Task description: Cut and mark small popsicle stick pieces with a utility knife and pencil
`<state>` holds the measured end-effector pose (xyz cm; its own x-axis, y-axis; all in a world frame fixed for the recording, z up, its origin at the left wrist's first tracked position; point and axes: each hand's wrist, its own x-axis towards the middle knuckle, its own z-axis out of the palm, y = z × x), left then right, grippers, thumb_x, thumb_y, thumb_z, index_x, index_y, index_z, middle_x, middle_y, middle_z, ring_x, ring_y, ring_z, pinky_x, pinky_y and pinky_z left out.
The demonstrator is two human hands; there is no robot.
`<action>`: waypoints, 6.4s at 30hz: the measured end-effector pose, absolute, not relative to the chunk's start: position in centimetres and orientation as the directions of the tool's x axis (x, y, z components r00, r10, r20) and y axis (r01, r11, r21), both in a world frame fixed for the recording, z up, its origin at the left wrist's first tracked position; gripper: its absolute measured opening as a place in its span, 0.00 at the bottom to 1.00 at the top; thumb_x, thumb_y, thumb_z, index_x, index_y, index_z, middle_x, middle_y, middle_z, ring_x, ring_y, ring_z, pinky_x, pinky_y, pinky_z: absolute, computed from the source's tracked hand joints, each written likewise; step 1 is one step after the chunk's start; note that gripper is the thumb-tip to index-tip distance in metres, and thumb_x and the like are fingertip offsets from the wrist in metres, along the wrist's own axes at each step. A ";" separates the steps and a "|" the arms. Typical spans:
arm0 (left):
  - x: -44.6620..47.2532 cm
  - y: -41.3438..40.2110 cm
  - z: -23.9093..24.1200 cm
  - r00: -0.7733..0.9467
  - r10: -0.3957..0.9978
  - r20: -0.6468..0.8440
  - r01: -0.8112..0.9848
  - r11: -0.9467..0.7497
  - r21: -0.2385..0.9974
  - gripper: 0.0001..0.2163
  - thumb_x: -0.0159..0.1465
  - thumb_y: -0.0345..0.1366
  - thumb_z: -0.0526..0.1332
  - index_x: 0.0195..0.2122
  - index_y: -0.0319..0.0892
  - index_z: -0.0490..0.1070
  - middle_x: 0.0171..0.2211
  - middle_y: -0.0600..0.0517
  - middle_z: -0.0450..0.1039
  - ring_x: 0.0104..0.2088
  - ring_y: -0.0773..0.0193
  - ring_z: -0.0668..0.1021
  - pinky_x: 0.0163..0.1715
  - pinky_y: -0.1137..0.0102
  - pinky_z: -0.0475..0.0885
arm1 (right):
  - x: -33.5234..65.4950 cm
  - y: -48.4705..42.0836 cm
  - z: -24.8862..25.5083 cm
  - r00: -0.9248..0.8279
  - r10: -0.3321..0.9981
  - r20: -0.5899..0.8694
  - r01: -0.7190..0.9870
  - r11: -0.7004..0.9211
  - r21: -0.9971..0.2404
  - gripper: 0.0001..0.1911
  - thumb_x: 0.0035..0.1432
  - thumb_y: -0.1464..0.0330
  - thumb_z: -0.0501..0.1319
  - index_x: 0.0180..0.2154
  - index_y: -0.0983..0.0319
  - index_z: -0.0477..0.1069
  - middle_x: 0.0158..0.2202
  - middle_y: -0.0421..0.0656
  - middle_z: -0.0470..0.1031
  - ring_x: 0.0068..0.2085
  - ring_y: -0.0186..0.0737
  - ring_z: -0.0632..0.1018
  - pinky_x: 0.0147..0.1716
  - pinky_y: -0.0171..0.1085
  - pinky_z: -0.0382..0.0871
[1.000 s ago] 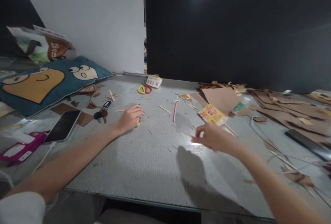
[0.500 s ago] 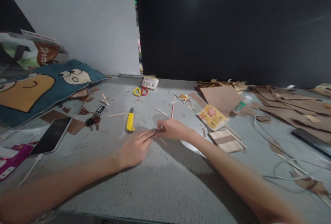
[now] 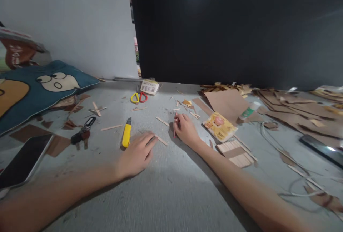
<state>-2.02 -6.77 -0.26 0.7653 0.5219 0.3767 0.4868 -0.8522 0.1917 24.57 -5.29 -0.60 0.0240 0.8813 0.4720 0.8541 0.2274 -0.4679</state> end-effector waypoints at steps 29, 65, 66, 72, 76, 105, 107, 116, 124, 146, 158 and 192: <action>-3.1 -7.2 -0.1 0.776 0.565 0.281 0.479 -0.818 0.319 0.25 0.66 0.25 0.56 0.65 0.38 0.67 0.61 0.36 0.71 0.65 0.44 0.72 0.64 0.46 0.72 | 24.4 -6.6 -1.4 0.062 0.872 0.486 0.737 0.289 -0.611 0.08 0.62 0.65 0.59 0.42 0.56 0.75 0.39 0.44 0.83 0.35 0.42 0.82 0.35 0.39 0.76; 3.6 5.4 2.8 0.301 0.948 0.105 0.945 -0.311 0.101 0.22 0.72 0.37 0.55 0.62 0.26 0.69 0.65 0.23 0.64 0.68 0.33 0.64 0.63 0.47 0.63 | 24.4 -4.1 -2.8 -0.179 0.825 0.536 0.735 0.474 -0.484 0.09 0.67 0.72 0.60 0.47 0.57 0.75 0.43 0.48 0.78 0.45 0.47 0.80 0.45 0.40 0.73; 3.5 5.5 2.7 0.315 0.943 0.109 0.939 -0.326 0.112 0.21 0.72 0.36 0.56 0.61 0.27 0.70 0.64 0.24 0.65 0.68 0.33 0.65 0.63 0.48 0.64 | 24.4 -4.1 -2.8 -0.183 0.825 0.535 0.737 0.475 -0.480 0.10 0.67 0.73 0.60 0.47 0.57 0.75 0.43 0.48 0.79 0.46 0.47 0.80 0.45 0.40 0.73; 1.1 5.9 2.7 0.448 0.882 0.150 0.856 -0.471 0.213 0.11 0.71 0.30 0.55 0.48 0.35 0.77 0.50 0.37 0.78 0.52 0.51 0.79 0.55 0.63 0.71 | 24.2 -4.4 -2.6 -0.204 0.832 0.516 0.739 0.476 -0.476 0.09 0.68 0.72 0.59 0.47 0.57 0.76 0.41 0.47 0.79 0.43 0.45 0.80 0.44 0.40 0.73; -1.0 5.7 2.7 0.525 0.829 0.192 0.781 -0.559 0.280 0.09 0.71 0.29 0.58 0.38 0.40 0.78 0.39 0.44 0.79 0.42 0.57 0.80 0.47 0.66 0.72 | 24.1 -4.7 -2.4 -0.209 0.837 0.506 0.733 0.477 -0.485 0.10 0.68 0.73 0.59 0.46 0.57 0.76 0.39 0.46 0.79 0.40 0.44 0.80 0.42 0.39 0.73; -3.1 6.4 1.8 0.476 0.850 0.226 0.725 -0.524 0.446 0.08 0.64 0.22 0.63 0.35 0.42 0.74 0.35 0.50 0.78 0.38 0.59 0.79 0.42 0.66 0.74 | 23.4 -6.2 -0.2 -0.435 0.762 0.479 0.644 0.636 -0.426 0.15 0.73 0.71 0.53 0.55 0.55 0.74 0.54 0.51 0.82 0.54 0.49 0.83 0.54 0.49 0.76; -3.0 5.5 2.5 0.473 0.842 0.261 0.726 -0.540 0.426 0.07 0.66 0.23 0.62 0.38 0.42 0.74 0.42 0.46 0.78 0.44 0.56 0.80 0.47 0.64 0.74 | 23.4 -6.2 -0.3 -0.424 0.762 0.489 0.640 0.634 -0.433 0.16 0.73 0.70 0.53 0.55 0.55 0.74 0.54 0.51 0.82 0.54 0.49 0.82 0.54 0.50 0.76; -3.2 -4.8 1.9 0.684 0.685 0.251 0.661 -0.727 0.186 0.11 0.71 0.32 0.58 0.52 0.40 0.74 0.51 0.40 0.77 0.51 0.47 0.80 0.52 0.54 0.76 | 23.9 -6.2 -0.7 -0.292 0.791 0.538 0.689 0.564 -0.456 0.14 0.74 0.69 0.52 0.54 0.58 0.73 0.47 0.53 0.81 0.47 0.48 0.83 0.47 0.45 0.77; -4.2 -7.0 -1.3 0.670 0.680 0.297 0.637 -0.733 0.240 0.23 0.71 0.34 0.57 0.67 0.40 0.66 0.62 0.36 0.69 0.63 0.43 0.72 0.60 0.48 0.72 | 24.0 -6.5 -0.5 -0.279 0.778 0.563 0.679 0.575 -0.457 0.13 0.75 0.70 0.50 0.53 0.57 0.71 0.44 0.50 0.78 0.45 0.47 0.81 0.45 0.42 0.75; -4.9 -3.0 -0.3 0.731 0.586 0.350 0.466 -0.803 0.372 0.17 0.71 0.23 0.55 0.52 0.45 0.79 0.46 0.47 0.76 0.50 0.56 0.77 0.51 0.59 0.77 | 24.2 -7.6 -0.2 -0.187 0.846 0.499 0.710 0.467 -0.526 0.09 0.75 0.64 0.53 0.45 0.57 0.71 0.33 0.43 0.77 0.32 0.41 0.78 0.36 0.38 0.74; -4.2 -5.8 -0.1 0.655 0.617 0.435 0.654 -0.752 0.083 0.20 0.71 0.30 0.56 0.62 0.36 0.72 0.56 0.36 0.76 0.52 0.44 0.78 0.50 0.50 0.77 | 24.2 -7.3 -0.2 -0.128 0.819 0.559 0.712 0.468 -0.523 0.18 0.76 0.63 0.51 0.62 0.57 0.68 0.48 0.49 0.81 0.42 0.43 0.84 0.46 0.41 0.79; -4.0 -6.4 -0.2 0.755 0.533 0.381 0.478 -0.846 0.236 0.18 0.69 0.27 0.55 0.59 0.35 0.74 0.53 0.38 0.78 0.55 0.47 0.75 0.56 0.51 0.77 | 24.0 -7.7 -0.4 0.088 0.877 0.472 0.690 0.288 -0.664 0.26 0.73 0.46 0.53 0.34 0.57 0.75 0.29 0.45 0.83 0.25 0.43 0.82 0.25 0.38 0.75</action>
